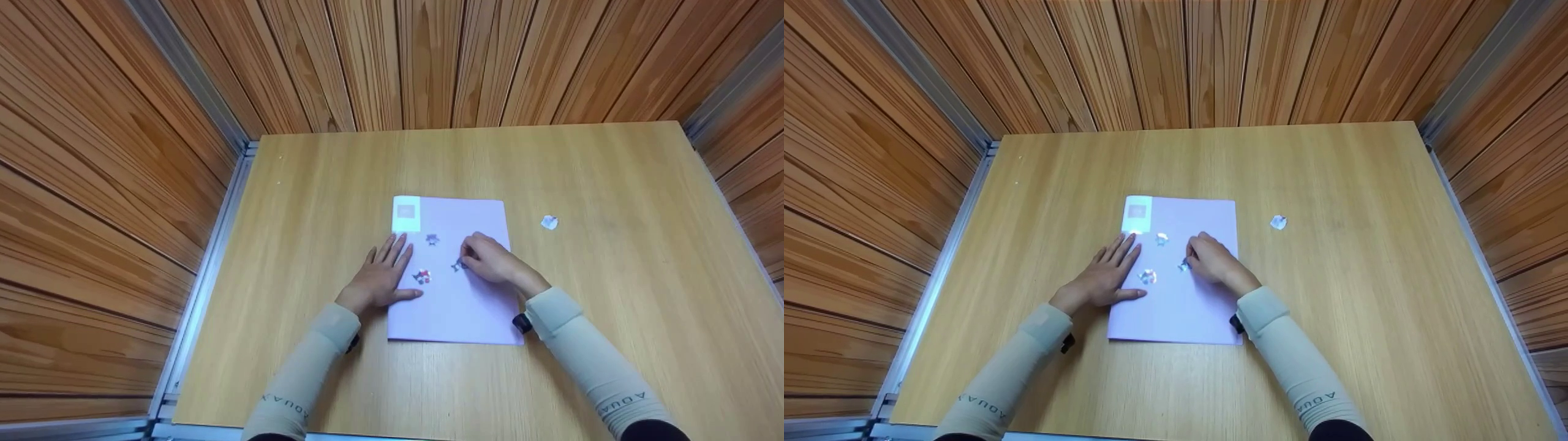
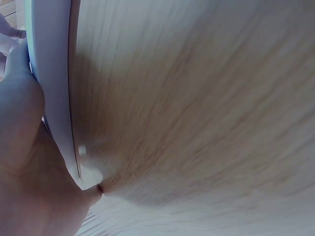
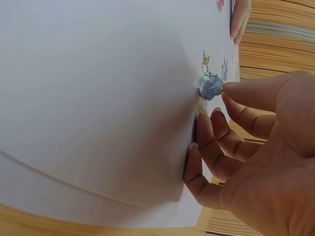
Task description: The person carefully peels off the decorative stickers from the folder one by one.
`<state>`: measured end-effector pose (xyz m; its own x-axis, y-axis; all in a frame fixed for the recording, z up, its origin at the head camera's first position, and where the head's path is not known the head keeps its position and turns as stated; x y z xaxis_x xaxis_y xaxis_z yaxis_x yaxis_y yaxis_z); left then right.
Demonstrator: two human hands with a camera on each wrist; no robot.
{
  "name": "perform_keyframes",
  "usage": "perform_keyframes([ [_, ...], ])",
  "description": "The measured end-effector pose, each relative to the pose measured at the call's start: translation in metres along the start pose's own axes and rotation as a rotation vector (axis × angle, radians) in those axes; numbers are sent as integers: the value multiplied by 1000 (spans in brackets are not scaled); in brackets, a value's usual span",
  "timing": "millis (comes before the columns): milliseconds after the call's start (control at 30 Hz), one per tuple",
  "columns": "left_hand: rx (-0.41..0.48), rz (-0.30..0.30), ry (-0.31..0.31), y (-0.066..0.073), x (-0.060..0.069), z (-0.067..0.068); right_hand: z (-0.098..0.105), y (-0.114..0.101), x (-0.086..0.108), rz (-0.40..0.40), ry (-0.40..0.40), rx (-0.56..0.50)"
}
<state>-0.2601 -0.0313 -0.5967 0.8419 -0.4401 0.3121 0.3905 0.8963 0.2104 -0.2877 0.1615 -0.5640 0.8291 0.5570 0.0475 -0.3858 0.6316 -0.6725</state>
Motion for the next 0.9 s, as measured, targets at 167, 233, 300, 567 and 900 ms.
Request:
perform_keyframes([
  [167,-1,1,-1,0,0,0,0,-1,0,3,4,4],
  [233,4,1,-1,1,0,0,0,0,0,0,7,4],
  [300,7,0,1,1,1,1,0,0,0,-3,10,3],
  [567,19,4,-2,0,1,1,0,5,0,-29,8,-15],
  [900,5,10,-12,-1,-1,-1,2,3,2,-13,21,-26],
])
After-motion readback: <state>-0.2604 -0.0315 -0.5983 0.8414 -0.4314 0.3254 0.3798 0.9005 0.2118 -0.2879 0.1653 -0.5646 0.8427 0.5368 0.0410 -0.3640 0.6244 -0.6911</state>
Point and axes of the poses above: each hand's wrist, its own x-axis away from the middle knuckle, its own z-axis out of the back of the hand, y = z × x, the point moved 9 cm from there along -x, towards the middle knuckle, and after that the axes turned 7 degrees about z, right-handed, at the moved point
